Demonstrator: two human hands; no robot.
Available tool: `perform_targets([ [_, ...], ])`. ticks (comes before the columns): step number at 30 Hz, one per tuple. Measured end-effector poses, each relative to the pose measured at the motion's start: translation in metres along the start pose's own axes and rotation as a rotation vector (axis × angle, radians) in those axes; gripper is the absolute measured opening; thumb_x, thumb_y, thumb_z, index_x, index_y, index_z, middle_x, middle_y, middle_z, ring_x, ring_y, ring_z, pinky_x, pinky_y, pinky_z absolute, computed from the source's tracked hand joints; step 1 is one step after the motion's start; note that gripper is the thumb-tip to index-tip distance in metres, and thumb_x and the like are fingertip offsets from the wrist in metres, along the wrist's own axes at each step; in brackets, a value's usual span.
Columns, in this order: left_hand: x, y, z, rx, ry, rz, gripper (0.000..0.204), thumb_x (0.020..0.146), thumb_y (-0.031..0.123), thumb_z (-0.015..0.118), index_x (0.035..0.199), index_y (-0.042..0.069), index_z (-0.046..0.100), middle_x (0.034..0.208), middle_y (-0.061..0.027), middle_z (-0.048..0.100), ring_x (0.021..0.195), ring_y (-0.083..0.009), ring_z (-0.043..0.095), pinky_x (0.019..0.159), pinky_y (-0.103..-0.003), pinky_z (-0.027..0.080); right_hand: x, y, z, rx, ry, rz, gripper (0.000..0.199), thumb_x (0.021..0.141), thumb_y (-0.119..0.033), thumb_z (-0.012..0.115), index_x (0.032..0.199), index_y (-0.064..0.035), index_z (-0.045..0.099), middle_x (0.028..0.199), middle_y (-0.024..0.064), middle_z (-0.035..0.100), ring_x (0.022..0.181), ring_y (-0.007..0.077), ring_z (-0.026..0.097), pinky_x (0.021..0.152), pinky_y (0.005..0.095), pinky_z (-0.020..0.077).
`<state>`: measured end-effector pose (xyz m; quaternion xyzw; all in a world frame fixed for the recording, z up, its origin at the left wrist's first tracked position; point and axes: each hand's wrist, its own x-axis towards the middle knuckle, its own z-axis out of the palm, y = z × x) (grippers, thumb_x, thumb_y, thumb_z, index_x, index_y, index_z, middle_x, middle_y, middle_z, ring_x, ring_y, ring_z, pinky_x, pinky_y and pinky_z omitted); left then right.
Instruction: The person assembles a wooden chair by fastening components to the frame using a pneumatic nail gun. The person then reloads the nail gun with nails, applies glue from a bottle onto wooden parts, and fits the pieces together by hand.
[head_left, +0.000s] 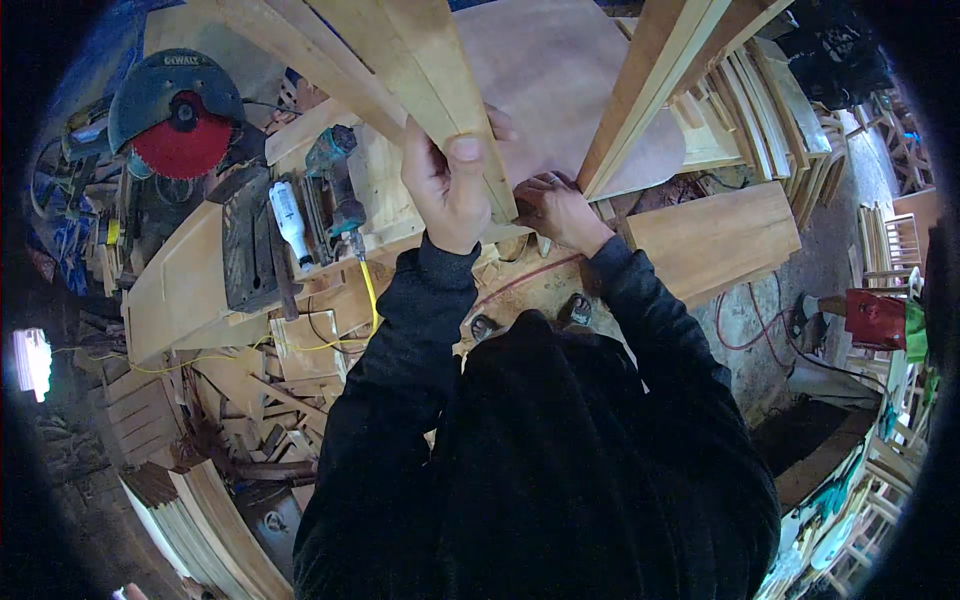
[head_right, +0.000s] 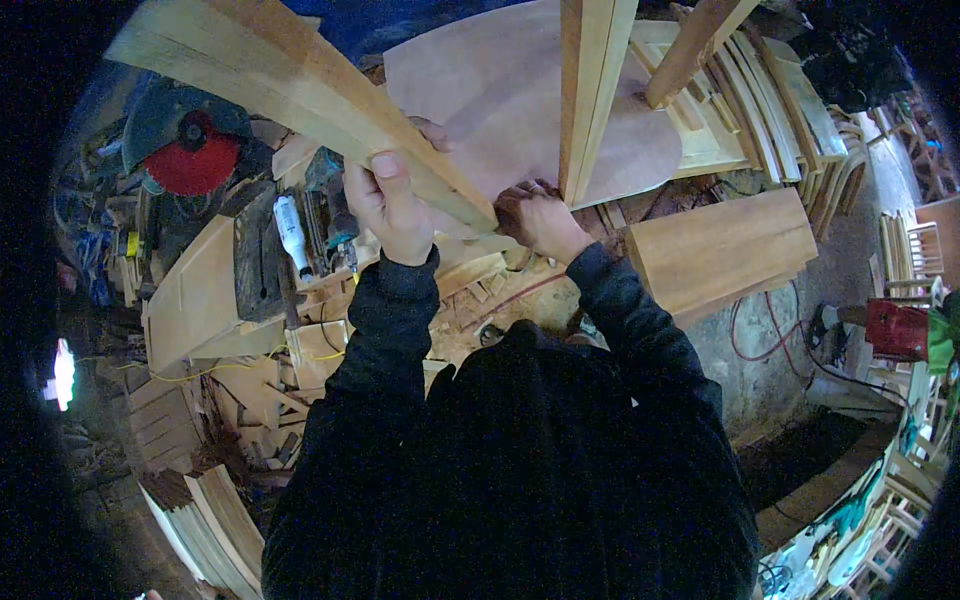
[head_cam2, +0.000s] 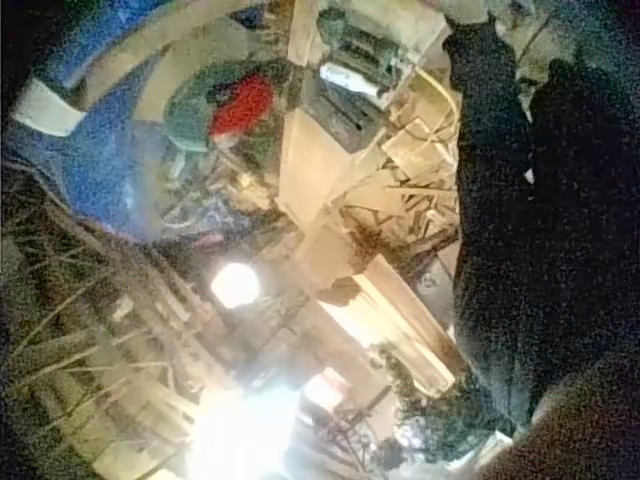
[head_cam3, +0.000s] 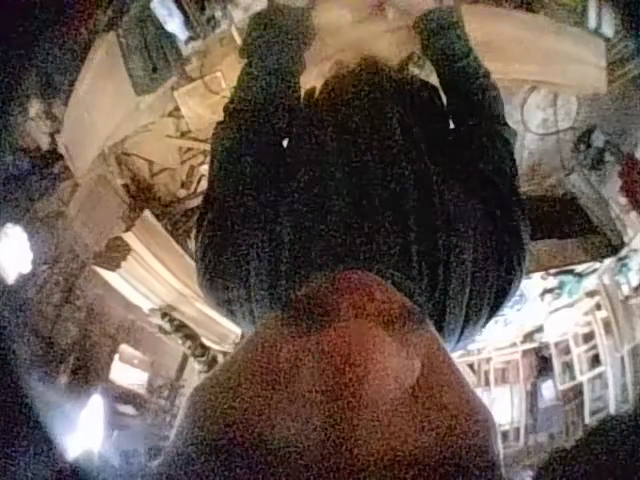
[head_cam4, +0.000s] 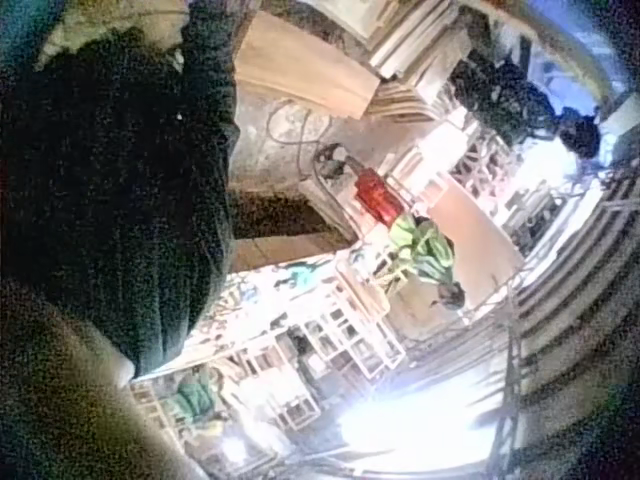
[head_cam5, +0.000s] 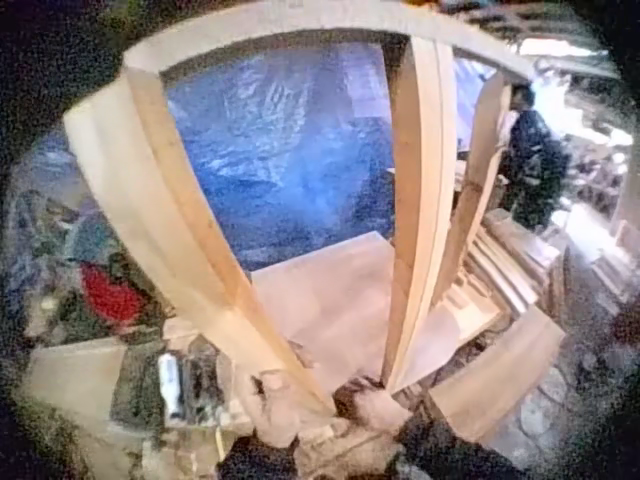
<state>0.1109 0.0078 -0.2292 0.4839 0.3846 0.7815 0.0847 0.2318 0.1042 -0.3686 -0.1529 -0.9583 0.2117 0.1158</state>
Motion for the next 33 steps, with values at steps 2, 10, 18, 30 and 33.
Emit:
perform_targets([
  [2, 0.0, 0.0, -0.003, 0.004, -0.002, -0.006, 0.038, 0.09, 0.034, 0.054, 0.105, -0.001, 0.045, 0.084, -0.0124, 0.059, 0.073, -0.0169, 0.057, 0.069, -0.03, 0.046, -0.005, -0.005, -0.01, -0.147, 0.04, -0.079, 0.04, 0.075, -0.023, 0.063, 0.11, -0.0051, 0.058, 0.111, 0.0103, 0.059, 0.11, 0.0282, 0.051, 0.099, 0.0415, 0.0361],
  [10, 0.001, 0.015, -0.022, -0.014, -0.18, -0.18, 0.028, 0.085, 0.01, 0.062, 0.106, -0.003, 0.048, 0.096, -0.0102, 0.062, 0.085, -0.0139, 0.06, 0.077, -0.027, 0.048, -0.006, -0.005, -0.054, -0.443, -0.18, -0.011, 0.029, 0.077, -0.006, 0.05, 0.104, 0.0044, 0.054, 0.104, 0.0152, 0.059, 0.094, 0.0302, 0.06, 0.079, 0.0351, 0.0501],
  [18, 0.011, 0.036, -0.043, 0.242, -0.316, -0.366, 0.044, 0.077, 0.009, 0.073, 0.114, -0.004, 0.053, 0.094, -0.0082, 0.064, 0.089, -0.0117, 0.06, 0.08, -0.028, 0.05, 0.011, -0.018, -0.078, -0.317, -0.056, -0.208, 0.017, 0.076, -0.003, 0.048, 0.091, 0.0006, 0.056, 0.09, 0.0167, 0.059, 0.086, 0.0318, 0.061, 0.074, 0.0385, 0.0503],
  [30, 0.014, 0.027, -0.054, 0.183, -0.243, -0.248, 0.043, 0.079, 0.012, 0.071, 0.116, -0.002, 0.055, 0.09, -0.0032, 0.063, 0.073, -0.0054, 0.055, 0.062, -0.022, 0.045, 0.044, 0.006, -0.045, -0.648, -0.474, -0.122, 0.016, 0.071, -0.009, 0.055, 0.085, -0.0058, 0.062, 0.082, 0.0148, 0.064, 0.079, 0.0331, 0.063, 0.071, 0.0444, 0.0502],
  [33, 0.016, 0.044, -0.052, 0.217, -0.252, -0.392, 0.048, 0.078, 0.01, 0.071, 0.121, -0.001, 0.053, 0.097, -0.0036, 0.063, 0.078, -0.0037, 0.054, 0.065, -0.018, 0.043, 0.031, 0.001, -0.05, -0.617, -0.384, -0.251, 0.014, 0.072, -0.01, 0.057, 0.085, -0.0081, 0.063, 0.079, 0.0109, 0.065, 0.082, 0.0303, 0.063, 0.07, 0.0412, 0.0476],
])
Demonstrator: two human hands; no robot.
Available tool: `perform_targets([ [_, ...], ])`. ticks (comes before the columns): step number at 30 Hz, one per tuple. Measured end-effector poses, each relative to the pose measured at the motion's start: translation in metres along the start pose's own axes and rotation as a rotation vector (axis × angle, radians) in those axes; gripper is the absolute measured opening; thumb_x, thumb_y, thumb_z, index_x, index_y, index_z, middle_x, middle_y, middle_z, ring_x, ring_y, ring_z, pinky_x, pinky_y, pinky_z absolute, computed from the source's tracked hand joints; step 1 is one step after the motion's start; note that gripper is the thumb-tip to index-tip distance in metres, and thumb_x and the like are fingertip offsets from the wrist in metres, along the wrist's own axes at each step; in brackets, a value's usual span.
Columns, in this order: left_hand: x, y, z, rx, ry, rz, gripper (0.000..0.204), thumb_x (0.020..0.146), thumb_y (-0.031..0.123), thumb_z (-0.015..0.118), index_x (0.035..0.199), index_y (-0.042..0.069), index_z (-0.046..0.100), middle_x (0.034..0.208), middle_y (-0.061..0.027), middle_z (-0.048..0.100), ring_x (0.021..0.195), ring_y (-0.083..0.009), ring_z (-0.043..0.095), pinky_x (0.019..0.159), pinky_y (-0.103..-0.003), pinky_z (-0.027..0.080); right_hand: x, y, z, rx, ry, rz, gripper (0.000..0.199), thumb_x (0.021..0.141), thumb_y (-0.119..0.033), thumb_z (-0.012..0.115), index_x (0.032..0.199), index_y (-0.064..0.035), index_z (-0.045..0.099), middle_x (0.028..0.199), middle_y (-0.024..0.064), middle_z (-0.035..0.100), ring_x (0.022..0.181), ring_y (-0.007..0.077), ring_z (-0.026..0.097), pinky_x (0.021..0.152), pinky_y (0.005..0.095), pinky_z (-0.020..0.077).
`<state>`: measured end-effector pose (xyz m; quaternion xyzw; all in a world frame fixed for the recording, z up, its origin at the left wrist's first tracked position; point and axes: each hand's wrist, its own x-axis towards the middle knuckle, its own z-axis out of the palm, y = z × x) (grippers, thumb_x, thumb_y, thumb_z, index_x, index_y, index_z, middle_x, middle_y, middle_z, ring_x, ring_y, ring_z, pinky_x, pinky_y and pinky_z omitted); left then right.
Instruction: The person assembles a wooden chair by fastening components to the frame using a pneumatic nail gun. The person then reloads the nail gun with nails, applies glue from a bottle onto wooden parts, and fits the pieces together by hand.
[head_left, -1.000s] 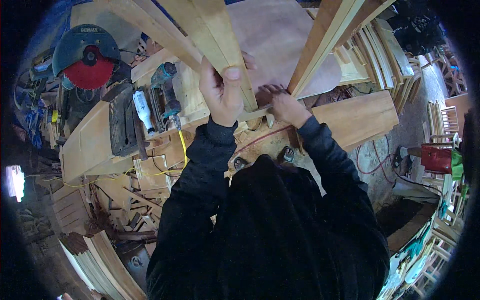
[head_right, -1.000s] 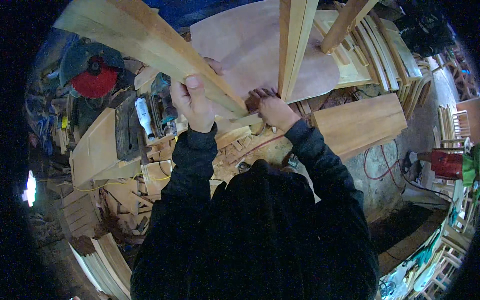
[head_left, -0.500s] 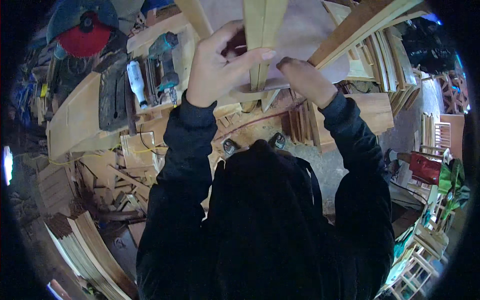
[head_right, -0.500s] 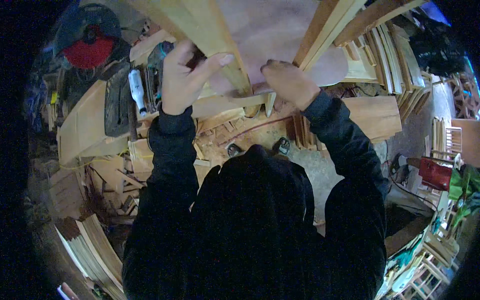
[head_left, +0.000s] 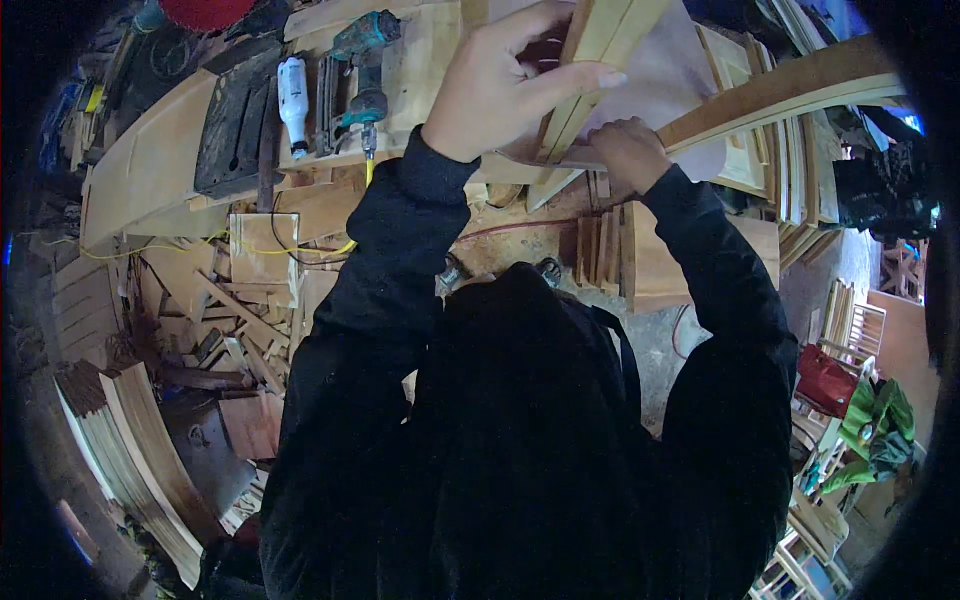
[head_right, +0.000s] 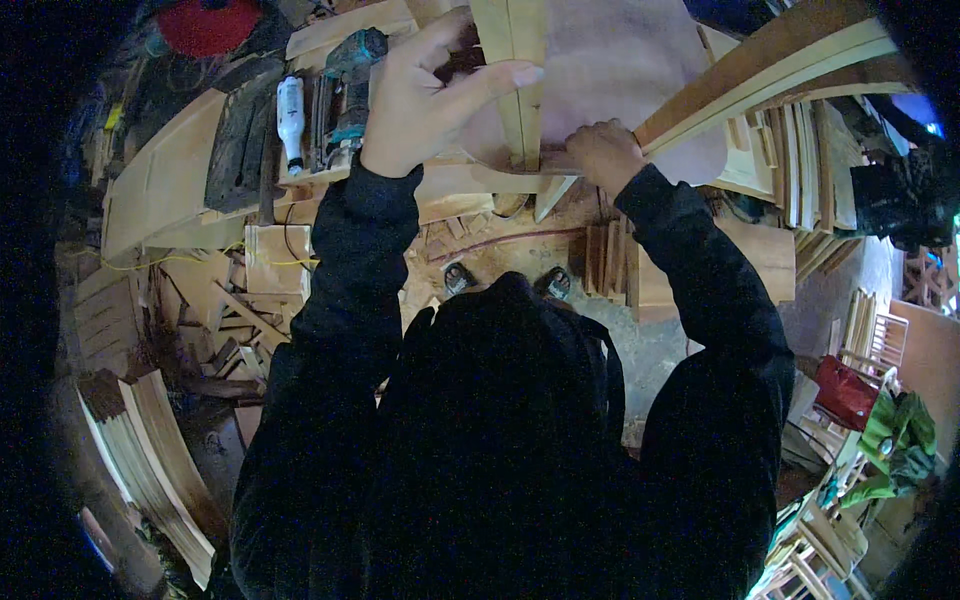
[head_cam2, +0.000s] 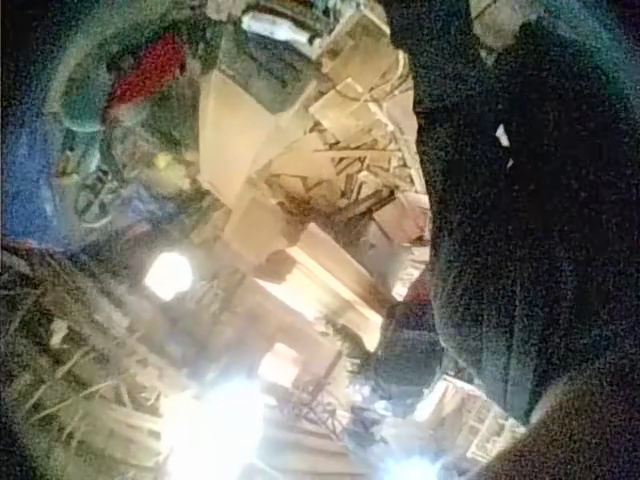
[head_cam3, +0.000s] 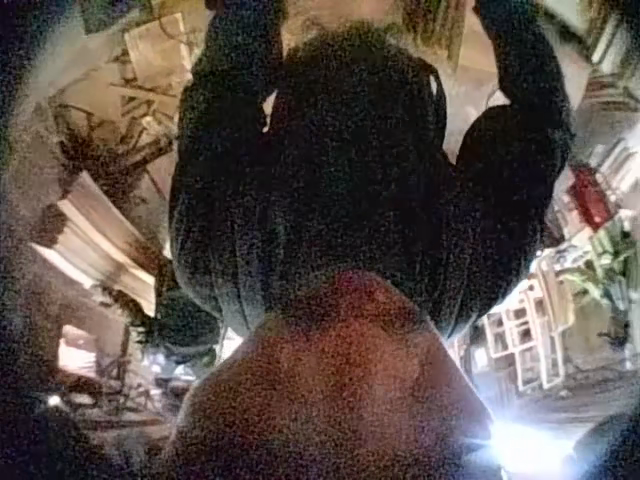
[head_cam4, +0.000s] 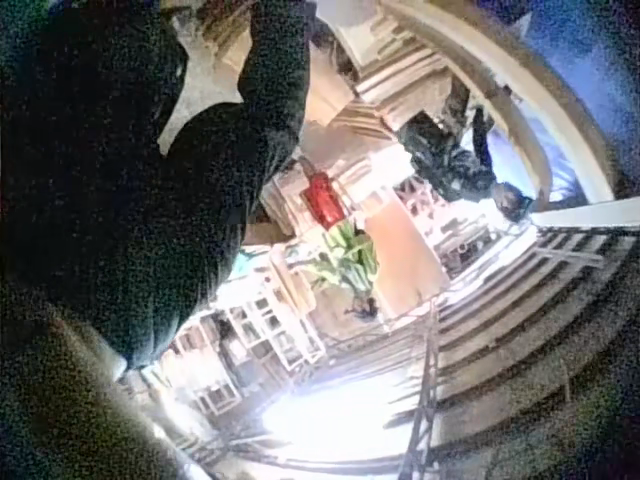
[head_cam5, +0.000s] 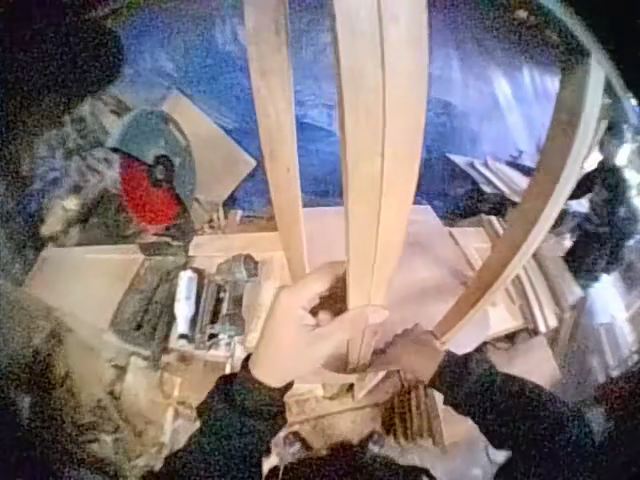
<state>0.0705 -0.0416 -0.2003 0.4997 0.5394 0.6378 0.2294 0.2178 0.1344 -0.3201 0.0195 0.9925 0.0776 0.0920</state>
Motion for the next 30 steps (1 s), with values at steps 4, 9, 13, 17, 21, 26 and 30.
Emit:
perform_targets([
  [4, 0.0, -0.02, 0.005, 0.074, 0.037, 0.142, 0.035, 0.077, 0.009, 0.072, 0.108, -0.001, 0.058, 0.096, -0.0061, 0.065, 0.088, -0.0102, 0.06, 0.078, -0.025, 0.048, 0.003, -0.003, 0.006, -0.008, -0.045, 0.1, 0.012, 0.073, -0.011, 0.057, 0.083, -0.0099, 0.063, 0.078, 0.009, 0.065, 0.083, 0.0279, 0.063, 0.072, 0.0407, 0.0465],
  [9, 0.002, -0.017, 0.004, 0.005, -0.012, 0.15, 0.044, 0.078, 0.013, 0.073, 0.114, -0.005, 0.055, 0.098, -0.0092, 0.064, 0.088, -0.0122, 0.061, 0.08, -0.027, 0.05, -0.004, -0.006, 0.001, -0.011, 0.044, -0.04, 0.009, 0.076, -0.011, 0.055, 0.081, -0.0118, 0.063, 0.075, 0.0073, 0.063, 0.08, 0.0256, 0.063, 0.077, 0.0455, 0.0431],
  [13, 0.003, -0.019, 0.006, 0.017, -0.006, 0.097, 0.043, 0.077, 0.013, 0.074, 0.113, -0.003, 0.056, 0.097, -0.008, 0.064, 0.086, -0.011, 0.061, 0.078, -0.026, 0.05, -0.003, -0.004, 0.007, -0.043, 0.049, 0.017, 0.007, 0.076, -0.012, 0.056, 0.079, -0.0118, 0.062, 0.075, 0.0069, 0.063, 0.08, 0.0252, 0.063, 0.08, 0.0454, 0.0424],
  [17, 0.001, -0.016, 0.007, -0.016, -0.002, 0.079, 0.042, 0.076, 0.013, 0.074, 0.111, -0.003, 0.057, 0.095, -0.0072, 0.065, 0.084, -0.0105, 0.061, 0.077, -0.025, 0.05, -0.004, -0.005, 0.005, 0.007, 0.057, -0.007, 0.006, 0.076, -0.012, 0.056, 0.076, -0.0117, 0.062, 0.074, 0.0082, 0.062, 0.081, 0.0253, 0.062, 0.084, 0.0469, 0.0421],
  [21, 0.001, -0.014, 0.007, -0.002, 0.017, 0.065, 0.031, 0.078, 0.006, 0.071, 0.105, -0.001, 0.058, 0.094, -0.0077, 0.066, 0.084, -0.0109, 0.061, 0.075, -0.025, 0.048, -0.003, -0.001, 0.019, 0.072, 0.046, 0.024, 0.006, 0.076, -0.012, 0.055, 0.076, -0.0115, 0.061, 0.075, 0.0082, 0.062, 0.081, 0.0262, 0.062, 0.087, 0.0514, 0.0409],
  [26, 0.0, -0.012, 0.007, 0.015, 0.017, 0.054, 0.031, 0.078, 0.006, 0.071, 0.104, -0.002, 0.058, 0.093, -0.0079, 0.066, 0.084, -0.0113, 0.061, 0.076, -0.025, 0.048, -0.008, -0.002, 0.015, -0.001, 0.181, -0.04, 0.01, 0.072, -0.013, 0.06, 0.079, -0.0105, 0.066, 0.074, 0.008, 0.064, 0.075, 0.027, 0.063, 0.074, 0.0433, 0.0466],
  [30, 0.0, -0.015, 0.007, -0.026, 0.021, 0.074, 0.04, 0.075, 0.009, 0.075, 0.109, -0.004, 0.057, 0.093, -0.0075, 0.065, 0.083, -0.0092, 0.061, 0.074, -0.023, 0.049, -0.005, -0.004, 0.01, 0.036, -0.014, 0.027, 0.006, 0.076, -0.012, 0.055, 0.079, -0.0088, 0.059, 0.081, 0.0111, 0.061, 0.089, 0.0308, 0.06, 0.087, 0.0571, 0.0393],
])
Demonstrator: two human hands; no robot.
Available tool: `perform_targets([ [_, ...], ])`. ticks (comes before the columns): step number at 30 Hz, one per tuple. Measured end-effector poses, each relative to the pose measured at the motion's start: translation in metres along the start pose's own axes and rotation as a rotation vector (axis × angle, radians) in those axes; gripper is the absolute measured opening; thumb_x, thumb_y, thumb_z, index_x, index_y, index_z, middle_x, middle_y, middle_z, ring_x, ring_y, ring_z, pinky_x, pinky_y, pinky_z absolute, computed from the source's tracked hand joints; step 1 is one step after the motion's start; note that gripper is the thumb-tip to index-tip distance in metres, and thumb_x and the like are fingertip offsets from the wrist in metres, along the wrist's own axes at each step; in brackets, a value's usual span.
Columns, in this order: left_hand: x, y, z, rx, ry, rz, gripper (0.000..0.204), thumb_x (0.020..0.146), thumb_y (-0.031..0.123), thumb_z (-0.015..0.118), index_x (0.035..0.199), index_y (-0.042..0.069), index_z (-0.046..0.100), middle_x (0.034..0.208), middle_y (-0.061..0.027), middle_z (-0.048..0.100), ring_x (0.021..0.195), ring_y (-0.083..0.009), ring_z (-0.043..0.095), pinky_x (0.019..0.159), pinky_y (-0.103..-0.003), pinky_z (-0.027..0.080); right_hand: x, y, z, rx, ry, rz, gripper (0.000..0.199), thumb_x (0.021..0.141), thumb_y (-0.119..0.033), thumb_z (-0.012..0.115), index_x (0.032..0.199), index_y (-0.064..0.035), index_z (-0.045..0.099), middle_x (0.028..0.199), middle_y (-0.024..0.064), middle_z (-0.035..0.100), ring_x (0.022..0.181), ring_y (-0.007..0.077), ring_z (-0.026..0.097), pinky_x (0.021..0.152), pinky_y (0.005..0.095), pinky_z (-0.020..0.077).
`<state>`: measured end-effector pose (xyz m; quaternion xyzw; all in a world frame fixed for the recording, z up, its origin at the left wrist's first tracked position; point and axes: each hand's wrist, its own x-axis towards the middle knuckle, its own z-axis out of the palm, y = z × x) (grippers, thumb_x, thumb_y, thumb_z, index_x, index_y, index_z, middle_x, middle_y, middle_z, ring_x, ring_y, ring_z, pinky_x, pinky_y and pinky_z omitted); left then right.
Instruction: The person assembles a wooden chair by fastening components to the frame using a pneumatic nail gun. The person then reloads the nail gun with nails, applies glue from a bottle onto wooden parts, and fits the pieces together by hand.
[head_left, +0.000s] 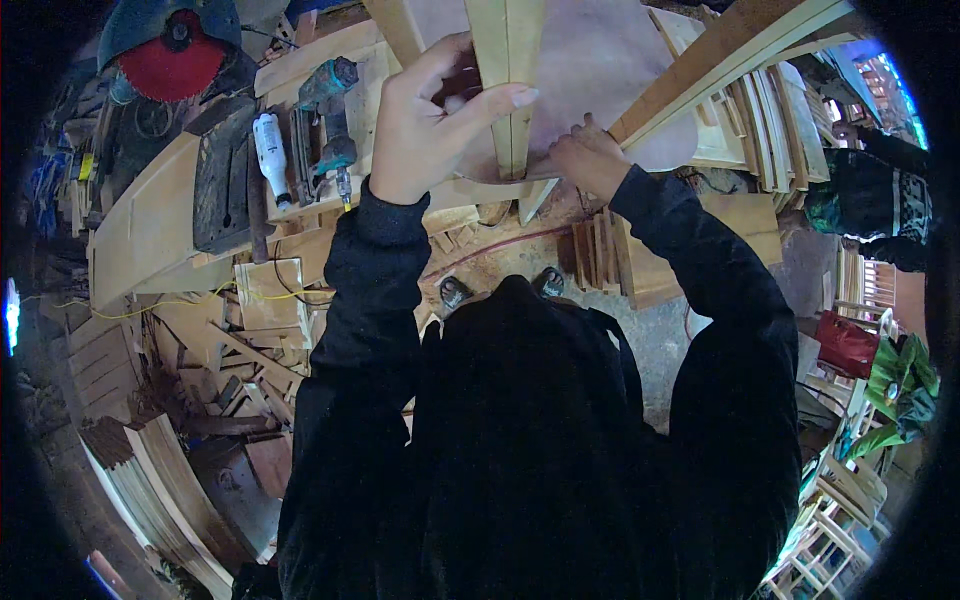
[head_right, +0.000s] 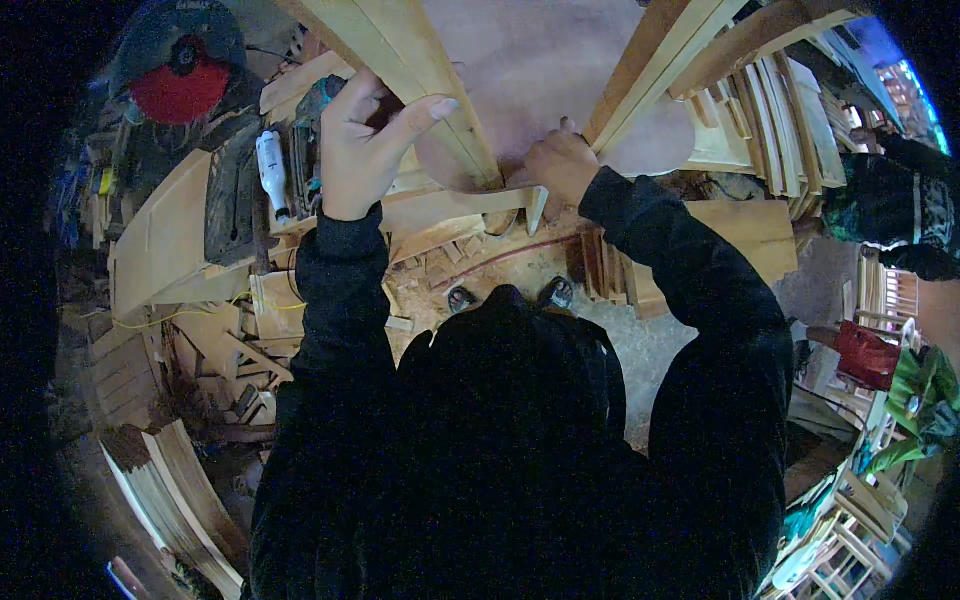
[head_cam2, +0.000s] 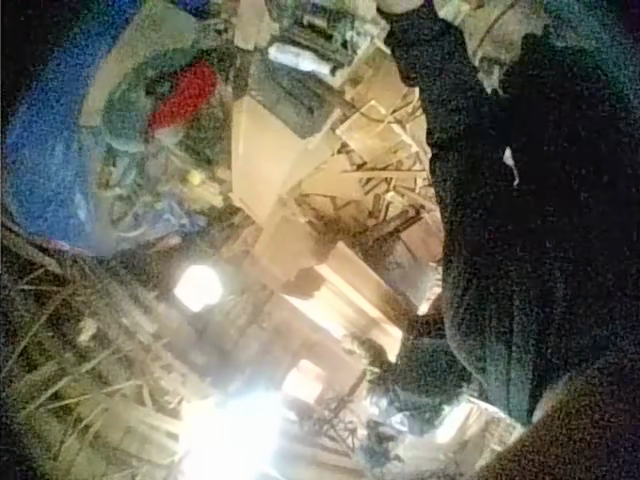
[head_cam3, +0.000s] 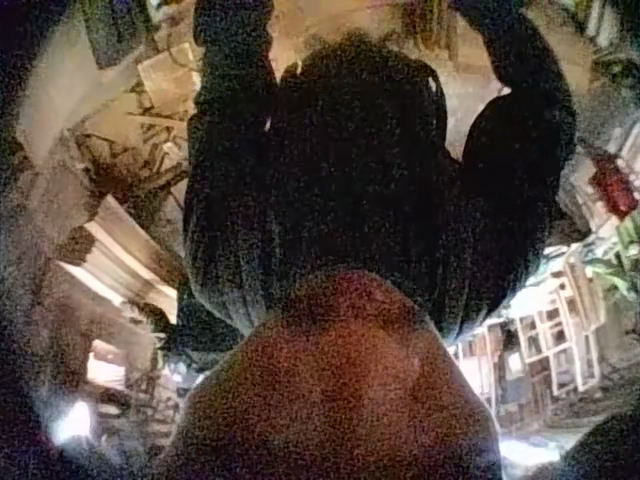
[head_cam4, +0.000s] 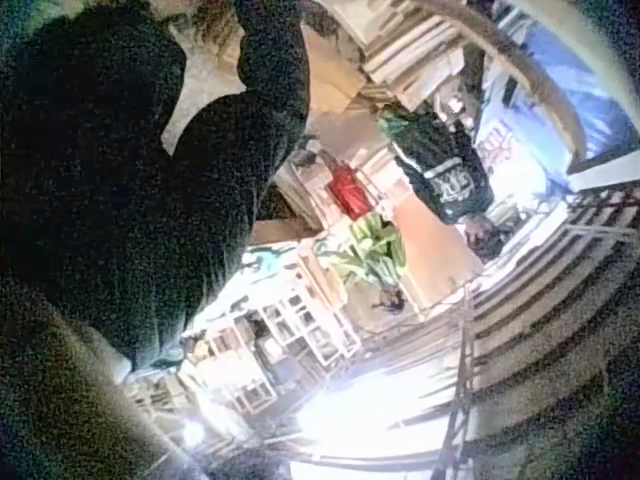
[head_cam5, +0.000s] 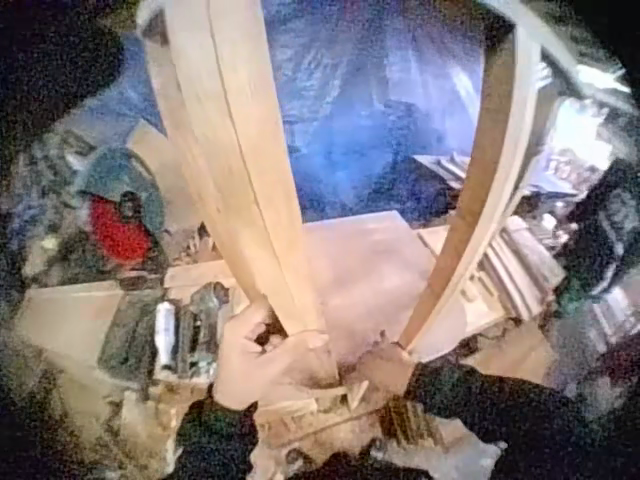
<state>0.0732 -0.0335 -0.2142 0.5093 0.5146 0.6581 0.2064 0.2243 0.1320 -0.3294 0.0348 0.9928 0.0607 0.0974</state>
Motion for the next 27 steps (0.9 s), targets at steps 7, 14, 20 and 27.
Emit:
perform_targets([
  [7, -0.001, 0.001, 0.001, 0.048, -0.006, 0.014, 0.04, 0.076, 0.006, 0.073, 0.111, -0.004, 0.056, 0.093, -0.0076, 0.065, 0.084, -0.0096, 0.061, 0.075, -0.023, 0.049, -0.002, -0.006, -0.063, 0.315, 0.282, 0.018, 0.032, 0.074, -0.023, 0.063, 0.096, 0.0002, 0.06, 0.089, 0.0173, 0.062, 0.09, 0.0348, 0.059, 0.087, 0.0418, 0.0453],
  [14, 0.003, 0.004, 0.009, 0.017, -0.08, -0.033, 0.042, 0.076, 0.006, 0.073, 0.112, -0.004, 0.054, 0.099, -0.0084, 0.063, 0.089, -0.0113, 0.06, 0.08, -0.025, 0.05, -0.002, -0.01, -0.088, 0.948, 0.403, -0.068, 0.056, 0.072, -0.028, 0.068, 0.117, -0.0001, 0.052, 0.091, 0.0233, 0.063, 0.083, 0.0356, 0.063, 0.075, 0.0404, 0.0483],
  [20, -0.047, -0.082, 0.0, 0.209, -0.189, -0.222, 0.047, 0.07, 0.015, 0.078, 0.107, -0.003, 0.056, 0.104, -0.0078, 0.061, 0.098, -0.0166, 0.056, 0.087, -0.032, 0.045, -0.009, -0.014, -0.103, 0.942, 0.359, 0.019, 0.047, 0.073, -0.026, 0.066, 0.11, 0.0006, 0.056, 0.084, 0.0224, 0.063, 0.079, 0.0369, 0.062, 0.073, 0.04, 0.0479],
  [27, -0.085, -0.182, -0.002, 0.793, -0.218, -0.025, 0.041, 0.062, 0.033, 0.077, 0.087, 0.003, 0.064, 0.089, -0.0088, 0.056, 0.089, -0.0298, 0.051, 0.083, -0.04, 0.039, -0.006, -0.012, -0.097, 0.903, 0.414, -0.06, 0.056, 0.075, -0.028, 0.068, 0.118, 0.0038, 0.051, 0.083, 0.0272, 0.06, 0.075, 0.0411, 0.059, 0.069, 0.0394, 0.0479],
])
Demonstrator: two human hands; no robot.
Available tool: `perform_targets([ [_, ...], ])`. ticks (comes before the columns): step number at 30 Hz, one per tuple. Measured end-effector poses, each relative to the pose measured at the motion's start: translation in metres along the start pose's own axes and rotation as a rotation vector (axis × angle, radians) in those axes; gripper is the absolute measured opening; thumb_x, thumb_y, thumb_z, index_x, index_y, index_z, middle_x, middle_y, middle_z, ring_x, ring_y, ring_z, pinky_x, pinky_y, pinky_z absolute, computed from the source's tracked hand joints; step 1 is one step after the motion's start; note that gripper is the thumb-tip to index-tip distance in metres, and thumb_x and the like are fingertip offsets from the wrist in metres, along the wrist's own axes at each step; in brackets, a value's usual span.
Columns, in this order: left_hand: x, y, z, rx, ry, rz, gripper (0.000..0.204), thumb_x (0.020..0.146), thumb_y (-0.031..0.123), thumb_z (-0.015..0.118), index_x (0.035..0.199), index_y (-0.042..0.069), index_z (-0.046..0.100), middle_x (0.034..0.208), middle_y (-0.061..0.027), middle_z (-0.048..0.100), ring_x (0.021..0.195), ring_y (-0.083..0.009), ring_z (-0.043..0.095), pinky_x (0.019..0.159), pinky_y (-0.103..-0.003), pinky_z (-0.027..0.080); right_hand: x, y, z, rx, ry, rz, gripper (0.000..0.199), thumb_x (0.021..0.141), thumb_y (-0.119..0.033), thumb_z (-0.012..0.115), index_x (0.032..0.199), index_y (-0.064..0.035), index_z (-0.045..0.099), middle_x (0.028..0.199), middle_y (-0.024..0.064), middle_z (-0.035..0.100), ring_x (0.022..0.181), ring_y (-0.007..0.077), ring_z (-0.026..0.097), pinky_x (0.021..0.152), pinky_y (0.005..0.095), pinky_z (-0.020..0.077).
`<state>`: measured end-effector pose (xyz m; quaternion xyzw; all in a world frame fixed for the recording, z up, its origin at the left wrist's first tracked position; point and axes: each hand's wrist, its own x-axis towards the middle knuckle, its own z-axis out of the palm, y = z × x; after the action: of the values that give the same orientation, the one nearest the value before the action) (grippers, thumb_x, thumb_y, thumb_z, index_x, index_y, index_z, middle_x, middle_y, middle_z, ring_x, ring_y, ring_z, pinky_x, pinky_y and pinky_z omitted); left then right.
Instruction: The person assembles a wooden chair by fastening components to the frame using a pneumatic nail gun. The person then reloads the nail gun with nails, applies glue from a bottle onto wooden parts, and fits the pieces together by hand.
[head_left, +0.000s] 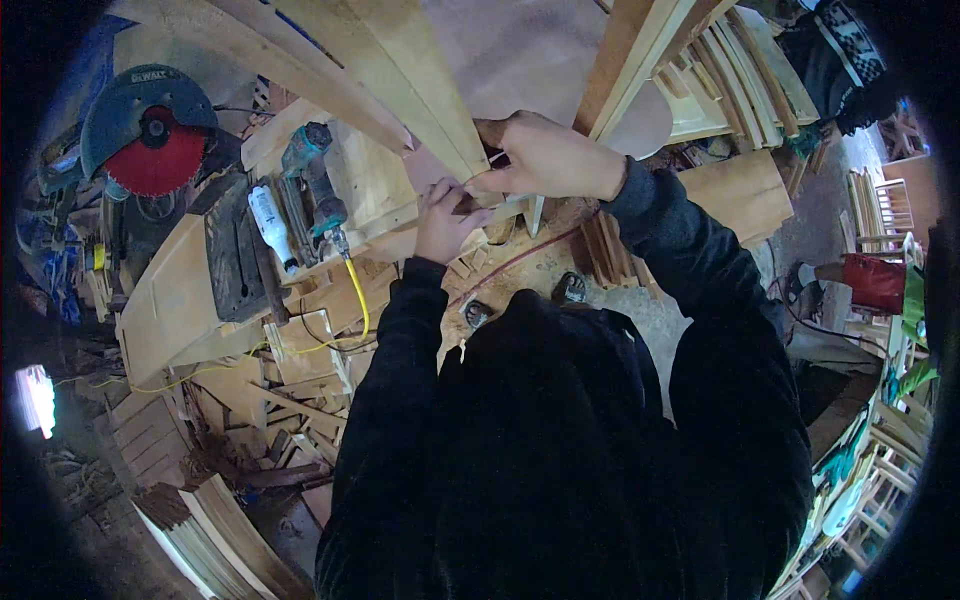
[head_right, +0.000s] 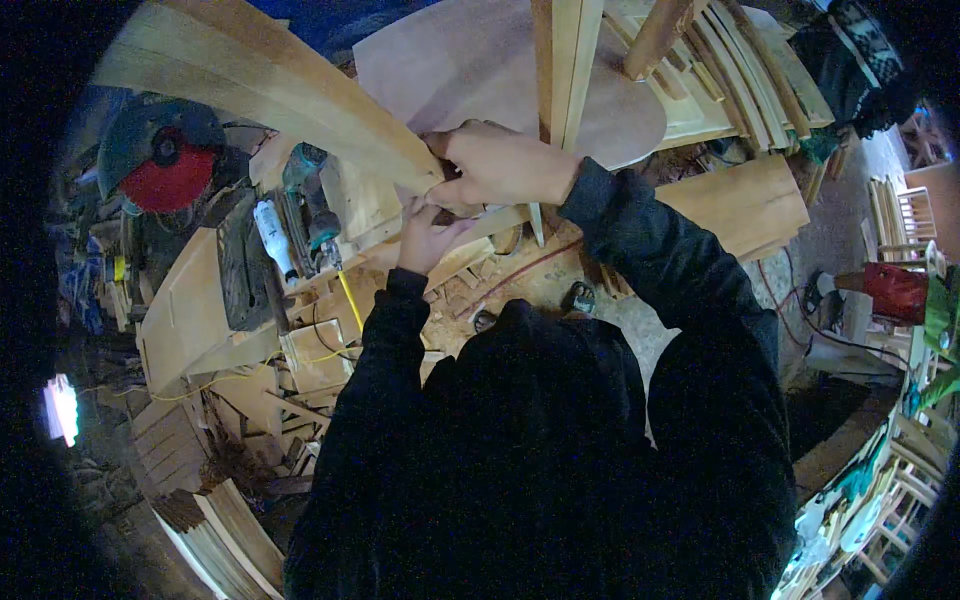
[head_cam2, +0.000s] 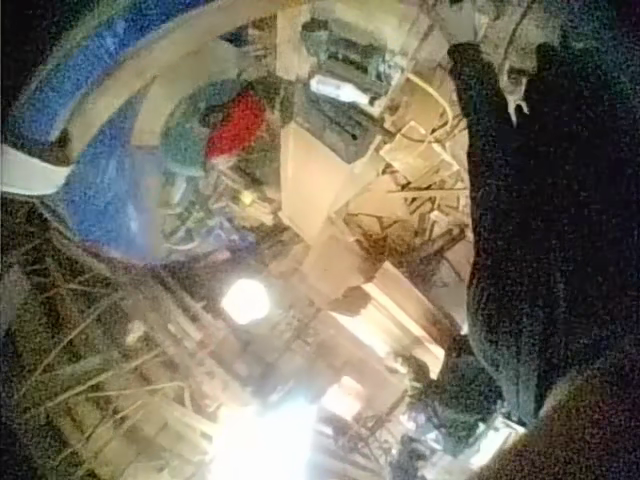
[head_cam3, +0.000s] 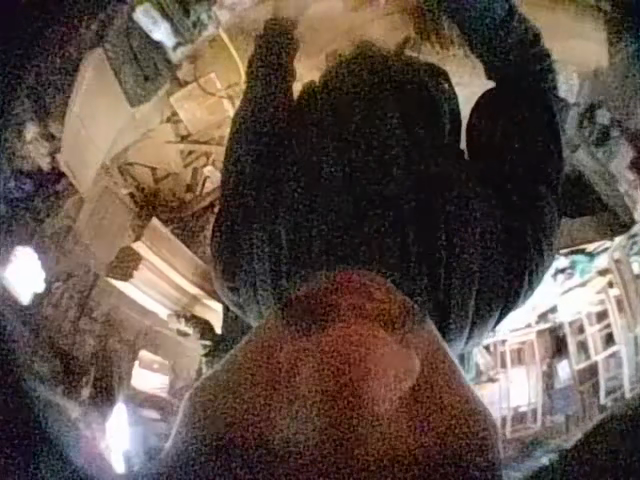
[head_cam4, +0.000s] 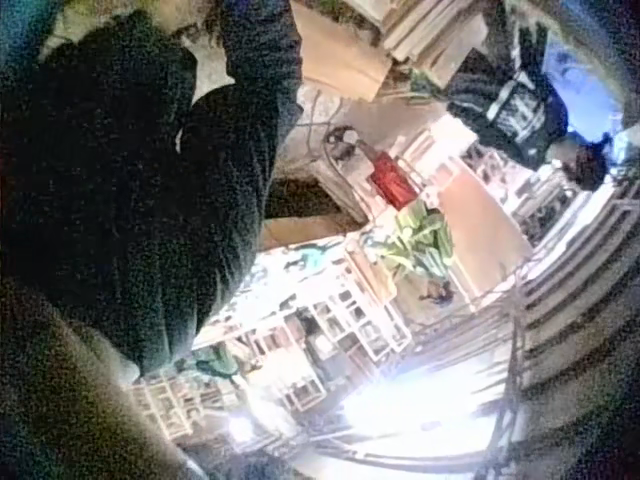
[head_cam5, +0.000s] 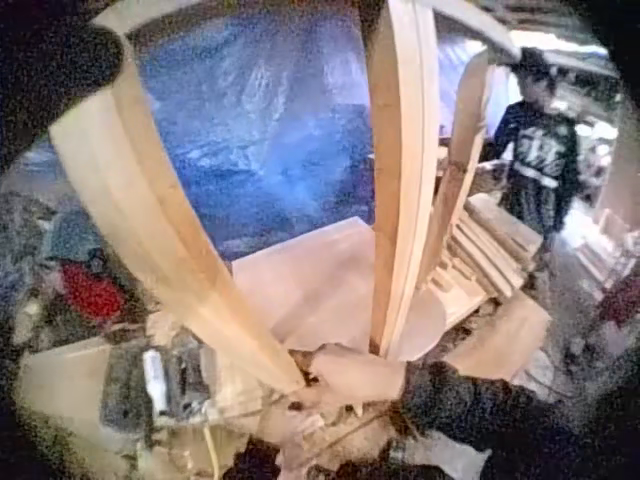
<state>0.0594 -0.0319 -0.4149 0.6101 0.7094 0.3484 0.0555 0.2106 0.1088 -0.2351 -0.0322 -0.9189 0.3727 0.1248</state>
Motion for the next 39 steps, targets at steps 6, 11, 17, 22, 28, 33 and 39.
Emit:
perform_targets([
  [6, 0.004, -0.015, 0.013, -0.255, 0.0, -0.045, 0.036, 0.062, 0.032, 0.078, 0.078, 0.003, 0.064, 0.085, -0.0072, 0.054, 0.084, -0.0274, 0.051, 0.08, -0.038, 0.038, 0.001, 0.003, 0.002, -0.086, 0.019, -0.058, 0.057, 0.076, -0.029, 0.067, 0.119, 0.004, 0.05, 0.088, 0.0274, 0.06, 0.078, 0.0407, 0.059, 0.07, 0.0398, 0.0477],
  [11, 0.0, -0.018, 0.018, -0.244, 0.078, 0.015, 0.037, 0.061, 0.033, 0.079, 0.079, 0.003, 0.065, 0.086, -0.0071, 0.054, 0.086, -0.0272, 0.05, 0.079, -0.037, 0.037, 0.001, 0.005, 0.001, -0.068, -0.015, -0.03, 0.055, 0.076, -0.027, 0.068, 0.118, 0.0039, 0.051, 0.089, 0.027, 0.061, 0.081, 0.0407, 0.059, 0.071, 0.0395, 0.0479],
  [17, 0.0, -0.005, 0.013, -0.046, 0.141, 0.075, 0.039, 0.06, 0.034, 0.079, 0.079, 0.003, 0.065, 0.089, -0.0075, 0.054, 0.087, -0.0288, 0.049, 0.077, -0.039, 0.039, 0.0, 0.001, -0.002, -0.053, -0.05, 0.002, 0.049, 0.076, -0.022, 0.067, 0.115, 0.0035, 0.053, 0.092, 0.0273, 0.061, 0.084, 0.0403, 0.06, 0.074, 0.0389, 0.0474],
  [22, 0.0, 0.001, 0.016, -0.016, 0.206, 0.062, 0.04, 0.059, 0.034, 0.079, 0.079, 0.003, 0.065, 0.09, -0.0083, 0.054, 0.086, -0.0302, 0.048, 0.077, -0.041, 0.041, 0.001, 0.004, -0.001, -0.036, -0.042, -0.051, 0.044, 0.076, -0.021, 0.067, 0.111, 0.0038, 0.055, 0.093, 0.0266, 0.061, 0.086, 0.0395, 0.06, 0.076, 0.0388, 0.0472],
  [28, 0.002, 0.012, 0.018, 0.102, 0.234, 0.04, 0.046, 0.056, 0.04, 0.08, 0.079, 0.004, 0.066, 0.089, -0.0082, 0.054, 0.089, -0.0302, 0.048, 0.078, -0.041, 0.04, 0.001, 0.005, -0.002, -0.045, -0.025, -0.056, 0.041, 0.076, -0.02, 0.066, 0.109, 0.0036, 0.055, 0.09, 0.0263, 0.062, 0.084, 0.0394, 0.061, 0.074, 0.0388, 0.0475],
  [33, 0.003, 0.013, 0.032, -0.08, 0.168, -0.179, 0.054, 0.055, 0.053, 0.077, 0.084, 0.008, 0.069, 0.097, -0.0071, 0.058, 0.094, -0.0299, 0.047, 0.088, -0.044, 0.034, 0.002, 0.005, -0.001, -0.006, -0.05, -0.023, 0.043, 0.076, -0.021, 0.067, 0.109, 0.0035, 0.055, 0.088, 0.0261, 0.062, 0.081, 0.04, 0.06, 0.073, 0.0386, 0.048],
  [39, 0.002, 0.012, 0.036, -0.024, 0.136, -0.193, 0.054, 0.056, 0.054, 0.076, 0.09, 0.012, 0.071, 0.105, -0.005, 0.058, 0.105, -0.03, 0.045, 0.095, -0.05, 0.026, 0.0, 0.004, -0.002, -0.023, -0.043, -0.018, 0.044, 0.076, -0.021, 0.067, 0.111, 0.0032, 0.055, 0.09, 0.0265, 0.062, 0.082, 0.0392, 0.061, 0.074, 0.0378, 0.0482],
])
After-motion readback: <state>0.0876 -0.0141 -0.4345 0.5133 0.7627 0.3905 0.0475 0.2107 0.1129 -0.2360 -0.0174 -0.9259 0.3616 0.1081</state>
